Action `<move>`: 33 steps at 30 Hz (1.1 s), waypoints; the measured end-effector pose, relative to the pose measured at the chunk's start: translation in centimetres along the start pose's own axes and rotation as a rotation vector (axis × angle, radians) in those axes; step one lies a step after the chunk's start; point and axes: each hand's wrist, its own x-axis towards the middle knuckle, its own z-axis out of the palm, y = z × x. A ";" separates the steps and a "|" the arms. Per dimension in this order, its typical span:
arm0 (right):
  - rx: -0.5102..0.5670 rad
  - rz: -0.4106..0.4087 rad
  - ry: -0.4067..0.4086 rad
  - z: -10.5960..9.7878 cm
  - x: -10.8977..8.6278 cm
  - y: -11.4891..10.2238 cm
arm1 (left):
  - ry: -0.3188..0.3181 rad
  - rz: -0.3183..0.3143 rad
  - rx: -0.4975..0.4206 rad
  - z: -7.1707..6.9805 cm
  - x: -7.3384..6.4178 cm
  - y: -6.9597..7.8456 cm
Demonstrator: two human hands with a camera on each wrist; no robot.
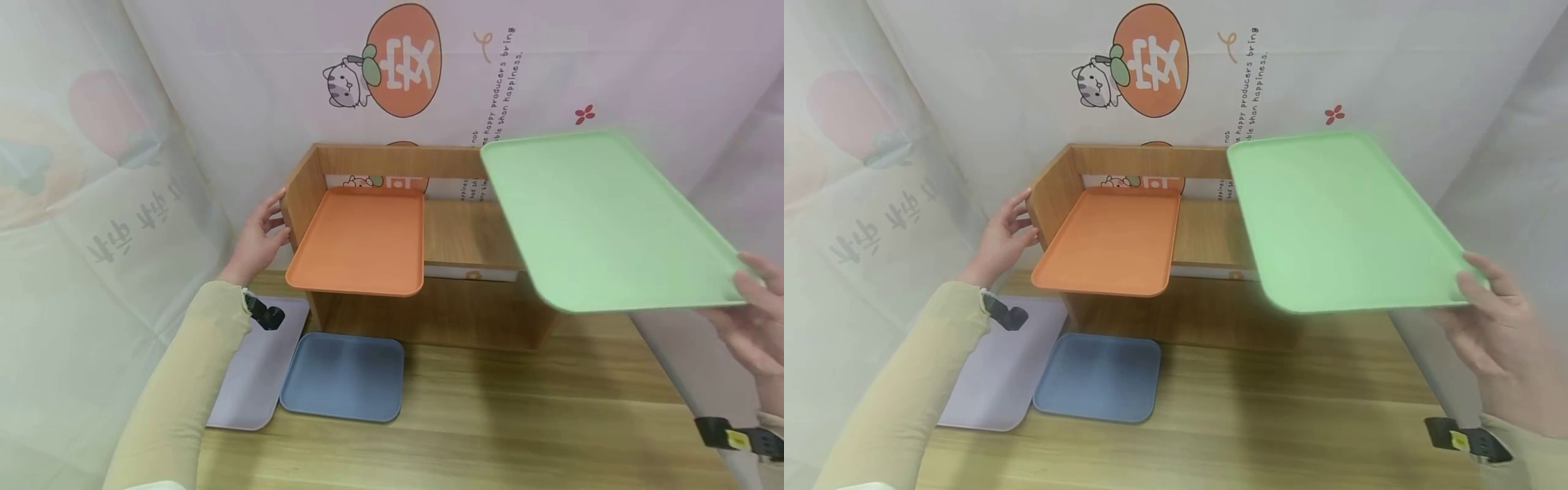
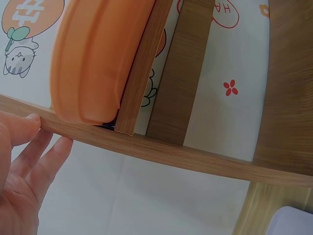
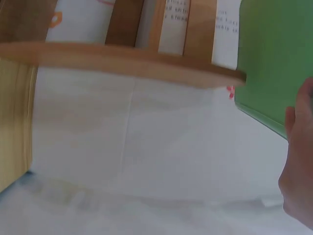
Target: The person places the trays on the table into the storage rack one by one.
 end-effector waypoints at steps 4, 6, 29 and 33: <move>0.064 0.152 -0.142 0.9 0.5 1.7 | 0.000 -0.009 0.010 0.1 0.1 -0.1; 0.049 0.190 -0.155 1.4 0.6 2.6 | 0.003 -0.014 0.020 0.0 0.1 -0.2; 0.068 0.137 -0.073 1.7 -2.3 9.5 | -0.001 -0.007 0.031 0.2 -0.1 0.0; 0.071 0.143 -0.040 1.5 -2.6 9.7 | 0.001 -0.011 0.038 0.2 -0.1 0.0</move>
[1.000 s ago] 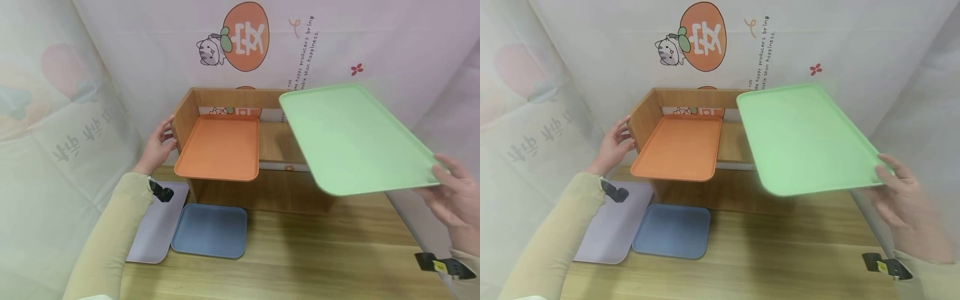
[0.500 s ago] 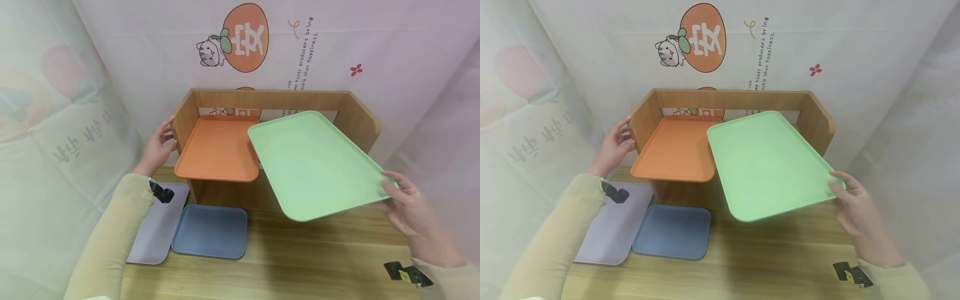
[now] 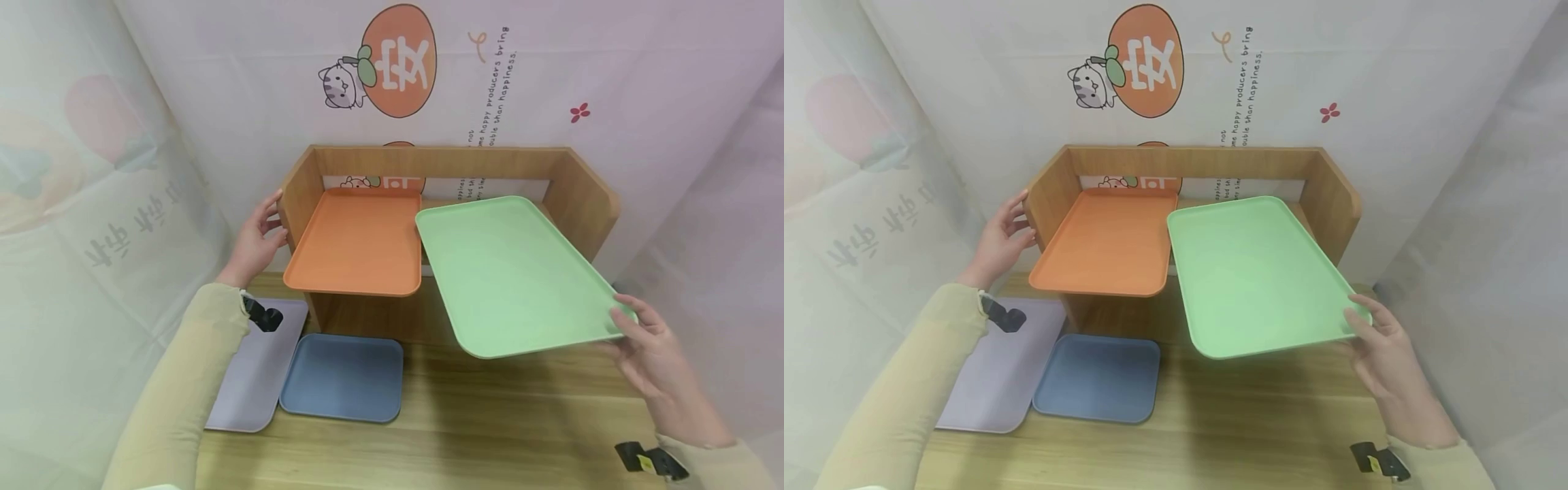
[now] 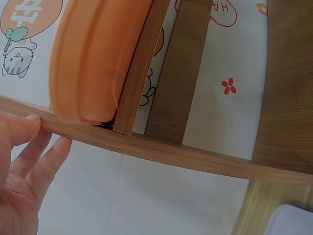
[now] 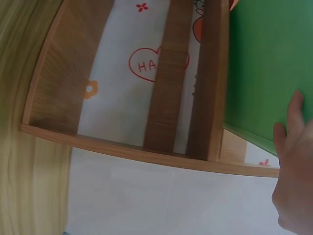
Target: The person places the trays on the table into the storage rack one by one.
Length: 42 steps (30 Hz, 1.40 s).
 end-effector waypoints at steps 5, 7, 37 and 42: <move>-0.008 0.002 0.079 -0.4 -0.5 0.1 | 0.002 -0.008 0.008 0.0 0.0 -0.1; -0.007 0.006 0.113 -0.6 -0.7 0.2 | 0.005 -0.009 0.005 0.0 0.0 -0.2; 0.183 0.272 -0.132 -2.9 -1.6 -2.0 | 0.005 -0.009 0.006 -0.1 0.4 -0.2; 0.217 0.304 -0.128 -2.7 -1.6 -2.0 | 0.001 -0.009 0.003 -0.1 0.3 -0.3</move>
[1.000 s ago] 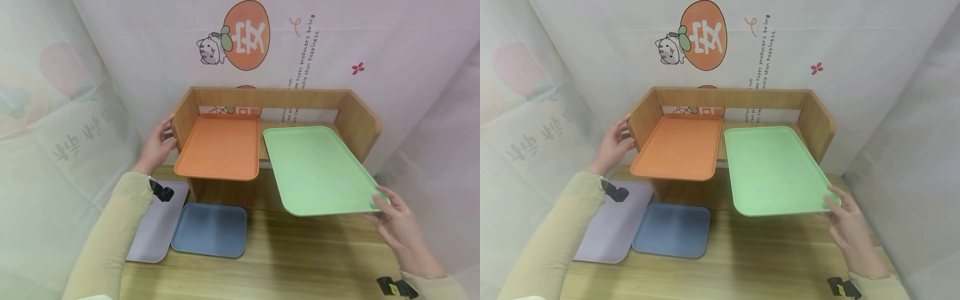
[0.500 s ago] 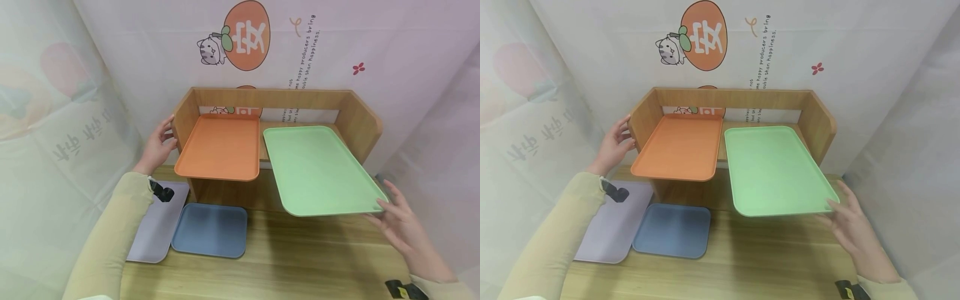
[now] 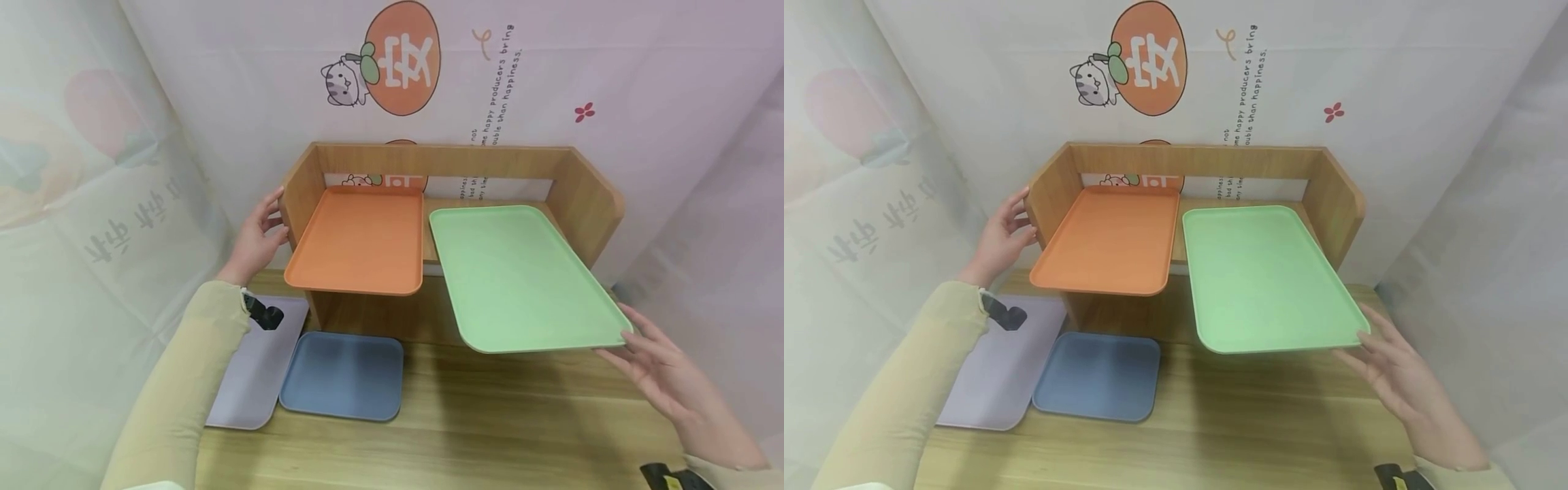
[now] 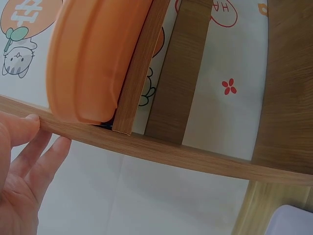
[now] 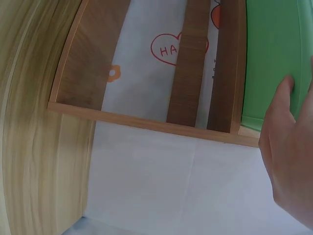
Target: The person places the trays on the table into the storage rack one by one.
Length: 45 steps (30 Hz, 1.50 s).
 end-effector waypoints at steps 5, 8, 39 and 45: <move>0.031 -0.006 0.040 0.3 0.0 0.3 | -0.005 0.006 -0.004 -0.1 -0.2 -0.1; 0.028 -0.015 0.068 0.5 0.0 0.6 | -0.004 0.010 -0.008 -0.2 -0.2 -0.1; 0.071 -0.149 0.274 0.8 4.1 2.7 | -0.028 0.033 -0.007 -0.5 0.2 -0.5; 0.086 -0.134 0.277 0.6 4.9 2.6 | -0.030 0.025 0.002 -0.7 0.3 -0.7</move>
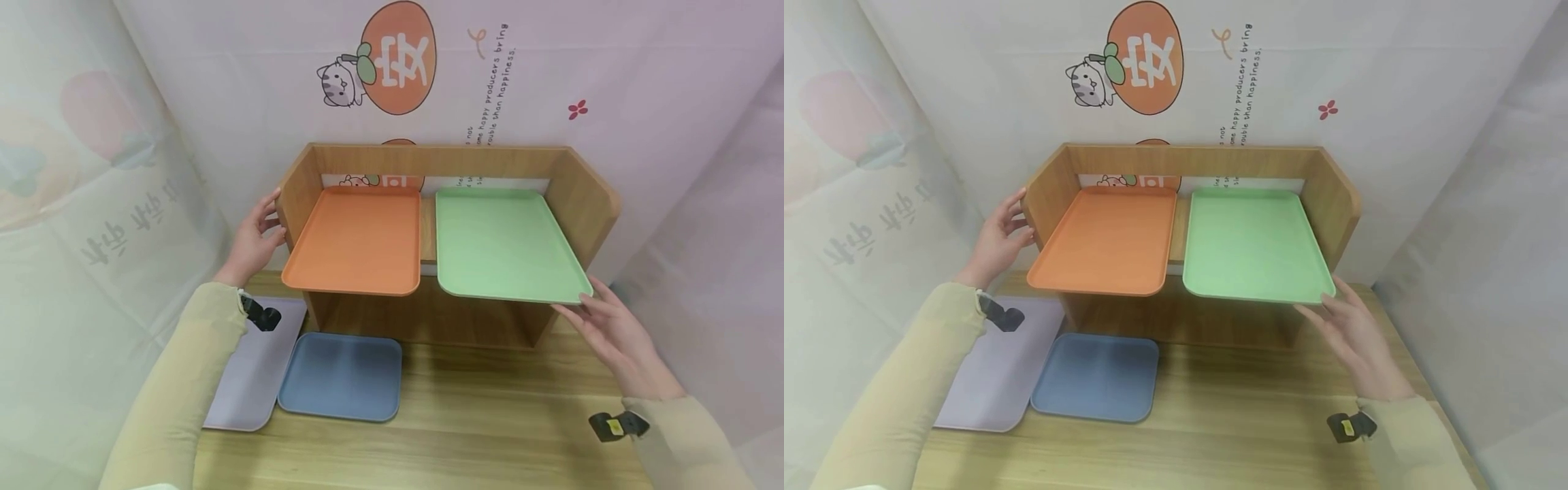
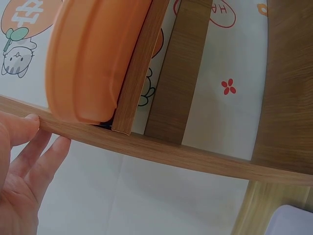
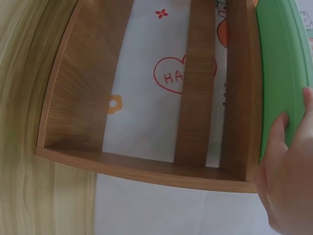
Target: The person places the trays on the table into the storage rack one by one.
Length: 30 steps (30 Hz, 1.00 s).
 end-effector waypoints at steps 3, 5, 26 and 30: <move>0.008 0.003 -0.003 -0.1 0.2 0.0 | -0.001 0.002 0.004 -0.1 0.0 0.0; 0.011 0.000 -0.013 -0.3 0.4 0.0 | -0.002 0.005 0.004 -0.1 0.0 0.0; -0.058 0.019 -0.007 -0.9 -0.2 -0.3 | -0.003 0.023 0.004 -0.2 0.0 -0.1; -0.078 0.030 -0.007 -1.2 -0.6 -0.4 | -0.002 0.028 0.005 -0.2 -0.1 -0.1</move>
